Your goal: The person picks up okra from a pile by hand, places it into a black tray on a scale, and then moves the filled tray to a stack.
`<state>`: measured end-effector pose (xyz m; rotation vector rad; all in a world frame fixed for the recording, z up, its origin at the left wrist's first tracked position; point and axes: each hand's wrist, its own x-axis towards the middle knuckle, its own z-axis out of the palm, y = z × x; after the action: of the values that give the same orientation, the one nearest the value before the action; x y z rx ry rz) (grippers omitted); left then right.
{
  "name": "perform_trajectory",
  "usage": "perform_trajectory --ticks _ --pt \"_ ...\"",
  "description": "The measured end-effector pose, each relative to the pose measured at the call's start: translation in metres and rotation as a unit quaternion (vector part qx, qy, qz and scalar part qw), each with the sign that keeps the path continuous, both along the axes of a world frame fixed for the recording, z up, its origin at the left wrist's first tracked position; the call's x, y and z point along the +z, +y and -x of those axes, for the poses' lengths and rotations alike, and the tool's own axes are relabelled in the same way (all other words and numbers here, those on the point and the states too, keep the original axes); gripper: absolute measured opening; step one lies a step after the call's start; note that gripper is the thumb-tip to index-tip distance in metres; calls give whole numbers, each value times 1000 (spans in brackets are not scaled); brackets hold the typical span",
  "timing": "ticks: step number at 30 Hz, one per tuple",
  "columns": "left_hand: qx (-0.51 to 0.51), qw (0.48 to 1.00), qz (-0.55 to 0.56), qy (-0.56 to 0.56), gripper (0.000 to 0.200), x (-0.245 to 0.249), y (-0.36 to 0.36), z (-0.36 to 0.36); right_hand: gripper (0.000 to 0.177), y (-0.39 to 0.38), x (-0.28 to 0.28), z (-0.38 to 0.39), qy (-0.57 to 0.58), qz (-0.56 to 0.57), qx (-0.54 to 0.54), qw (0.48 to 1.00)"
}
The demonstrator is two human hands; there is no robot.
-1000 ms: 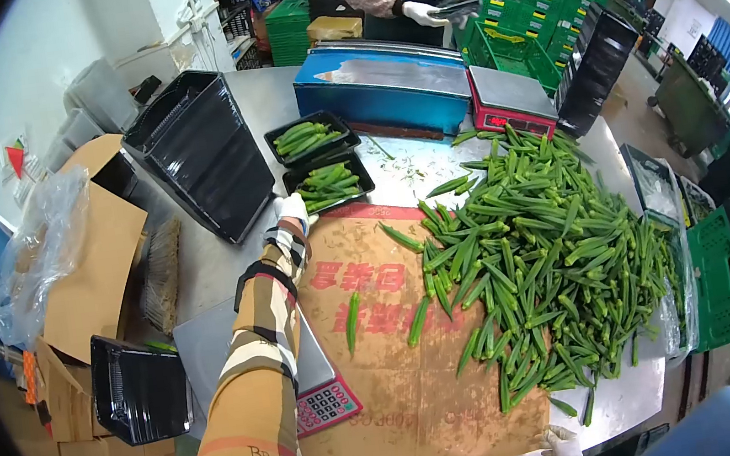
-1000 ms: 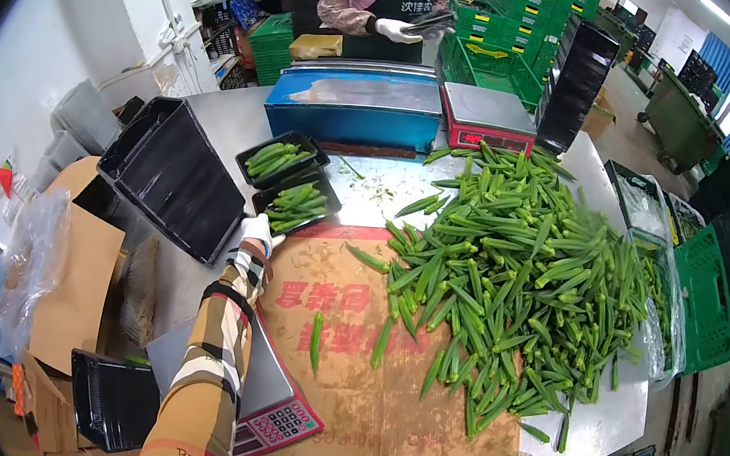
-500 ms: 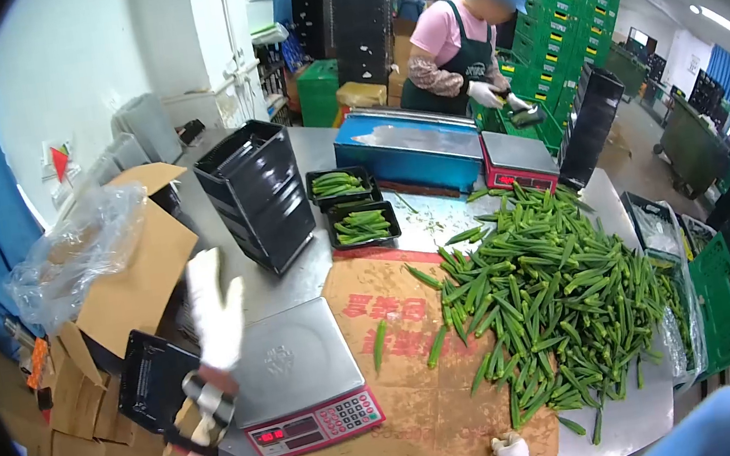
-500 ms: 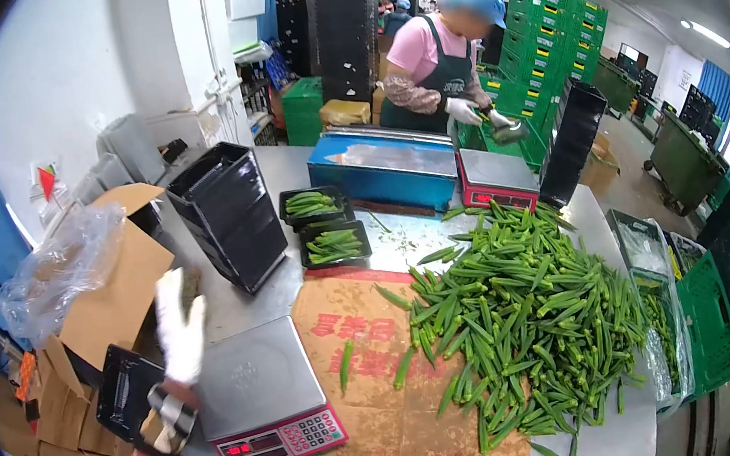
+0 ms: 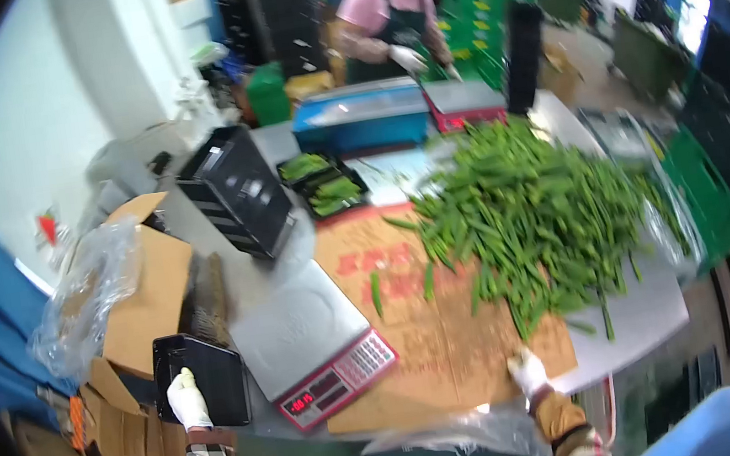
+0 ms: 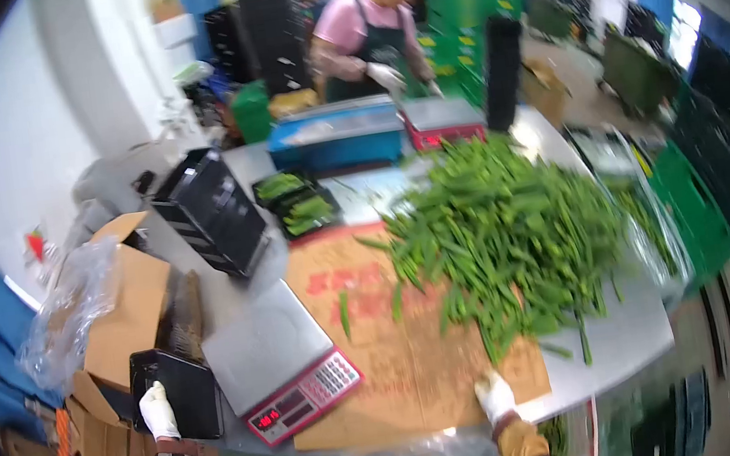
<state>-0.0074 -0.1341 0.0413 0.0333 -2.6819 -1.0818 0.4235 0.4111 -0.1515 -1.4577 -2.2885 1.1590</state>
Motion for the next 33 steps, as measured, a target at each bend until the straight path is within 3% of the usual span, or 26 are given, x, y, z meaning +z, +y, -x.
perform_trajectory --ticks 2,3,6,7,9,10,11,12,13,15,16,17,18,21,23,25,27,29,33 --pt "41 993 -101 39 36 -11 -8 5 48 -10 -4 -6 -16 -122 51 991" --pt "75 985 -147 49 37 -2 -7 6 52 -17 19 -3 8 -30 22 999" --pt "176 948 -74 256 35 20 -5 7 54 -26 7 -6 28 20 -23 999" --pt "135 942 -11 308 33 21 2 8 54 -26 13 -4 6 17 -17 1000" --pt "14 946 -5 325 23 29 49 -1 54 -26 17 0 2 38 -33 999" --pt "-88 944 -36 316 19 35 89 -13 53 -24 18 1 0 46 -36 998" --pt "-109 968 -13 226 16 52 136 -38 53 -22 21 2 -2 60 -40 997" --pt "-194 965 -29 177 17 37 154 -38 53 -20 27 2 -4 74 -42 996" --pt "-282 949 6 140 16 5 153 -19 53 -18 29 2 -5 87 -43 995" --pt "-395 888 229 51 16 1 168 -18 48 -9 12 -3 33 129 -45 990" --pt "-421 880 218 -2 16 5 179 -17 47 -2 3 -7 51 153 -46 986" --pt "-446 869 208 -56 16 8 191 -18 47 3 -5 -13 68 178 -46 981" --pt "-431 889 140 -61 20 24 214 -31 45 12 -6 -18 87 192 -49 976" --pt "-429 897 109 8 32 26 281 -31 57 50 29 -6 121 60 -93 986" --pt "-458 889 4 -15 33 36 353 -55 62 90 57 16 146 40 -105 983" --pt "-494 860 -77 -100 37 25 426 -73 63 128 57 45 174 -27 -110 978" --pt "-531 807 -168 -195 42 8 501 -91 63 157 76 74 79 -153 -59 983" --pt "-564 764 -234 -207 46 -58 574 -89 65 184 67 103 101 -170 -43 979" --pt "-581 809 -74 -54 54 -99 674 -81 76 224 62 151 71 -198 -1 978"
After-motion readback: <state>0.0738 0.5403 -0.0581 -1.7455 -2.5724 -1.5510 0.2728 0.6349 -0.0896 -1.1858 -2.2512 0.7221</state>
